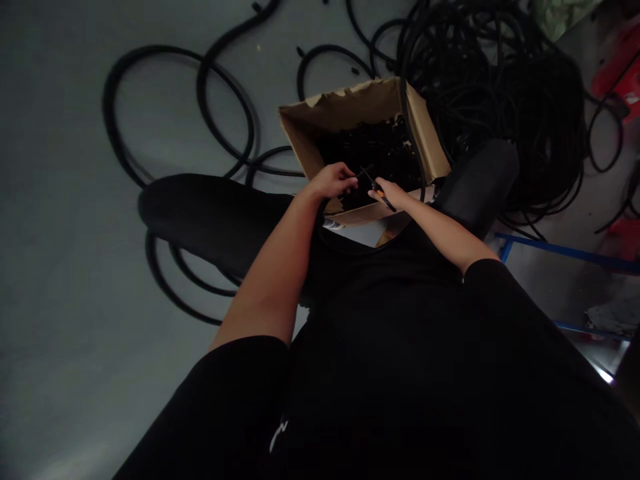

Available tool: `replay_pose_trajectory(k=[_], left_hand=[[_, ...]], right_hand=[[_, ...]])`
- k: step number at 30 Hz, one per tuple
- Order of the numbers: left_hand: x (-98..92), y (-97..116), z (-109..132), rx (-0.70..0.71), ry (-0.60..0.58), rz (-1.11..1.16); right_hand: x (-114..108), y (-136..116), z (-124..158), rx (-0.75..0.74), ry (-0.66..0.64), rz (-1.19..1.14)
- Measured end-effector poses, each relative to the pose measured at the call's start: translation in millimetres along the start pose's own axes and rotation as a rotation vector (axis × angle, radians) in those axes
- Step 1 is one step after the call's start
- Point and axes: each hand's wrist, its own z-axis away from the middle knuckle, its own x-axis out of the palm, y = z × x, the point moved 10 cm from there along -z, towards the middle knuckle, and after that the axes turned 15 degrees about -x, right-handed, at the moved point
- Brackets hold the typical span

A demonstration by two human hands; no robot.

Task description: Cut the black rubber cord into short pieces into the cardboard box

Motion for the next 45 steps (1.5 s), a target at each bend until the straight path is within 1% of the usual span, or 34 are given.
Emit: replay_pose_trajectory(k=[4,7,10,13,17,20,22,24,27,29,31,33,35,38,40,42,45], left_hand=[[9.0,4.6,6.6,-0.028,-0.05,-0.042],[9.8,5.2,7.9,-0.043,-0.046,-0.042],[8.5,4.2,4.0,-0.015,-0.038,-0.02],[7.5,-0.9,-2.8,-0.006,-0.02,-0.023],[6.7,-8.4,-10.7,-0.028,0.014,-0.05],[6.5,-11.0,-13.7,-0.04,0.027,-0.08],[7.1,-11.7,-14.1,-0.043,0.031,-0.107],[10.8,-12.4,-13.4,-0.048,0.009,-0.122],[21.8,-13.6,-11.2,-0.054,-0.067,-0.128],[26.6,-13.0,-9.9,-0.044,-0.09,-0.149],[25.1,-11.5,-9.4,-0.031,-0.059,-0.186],[18.1,-10.5,-9.3,-0.033,0.011,-0.226],[10.2,-10.5,-8.9,-0.056,0.079,-0.25],[2.9,-10.2,-7.5,-0.079,0.132,-0.235],[-0.6,-8.6,-6.6,-0.074,0.155,-0.189],[-4.2,-6.8,-5.9,-0.065,0.173,-0.126],[-6.7,-5.6,-5.1,-0.073,0.173,-0.03]], right_hand=[[-3.1,-2.7,-5.5,-0.077,0.027,0.018],[0.7,4.2,-5.0,-0.035,0.004,0.025],[6.6,9.9,-1.5,0.023,-0.028,0.014],[4.5,7.5,-1.3,0.01,-0.007,0.075],[0.0,3.7,-4.1,-0.017,0.004,0.191],[-0.1,5.1,-4.9,-0.009,-0.015,0.2],[1.6,7.8,-4.4,0.01,-0.032,0.167],[4.3,11.0,-3.5,0.035,-0.048,0.117],[9.1,16.0,-1.4,0.079,-0.07,0.063],[12.5,18.6,0.8,0.108,-0.09,0.043],[14.9,19.8,3.3,0.132,-0.108,0.025],[14.5,19.0,4.9,0.14,-0.107,0.013],[11.3,17.8,5.1,0.136,-0.084,0.019],[8.1,20.0,4.2,0.141,-0.037,-0.016],[10.9,26.5,4.9,0.182,-0.007,-0.106],[18.2,32.2,6.3,0.229,0.009,-0.228],[33.2,30.7,7.7,0.244,-0.02,-0.373]])
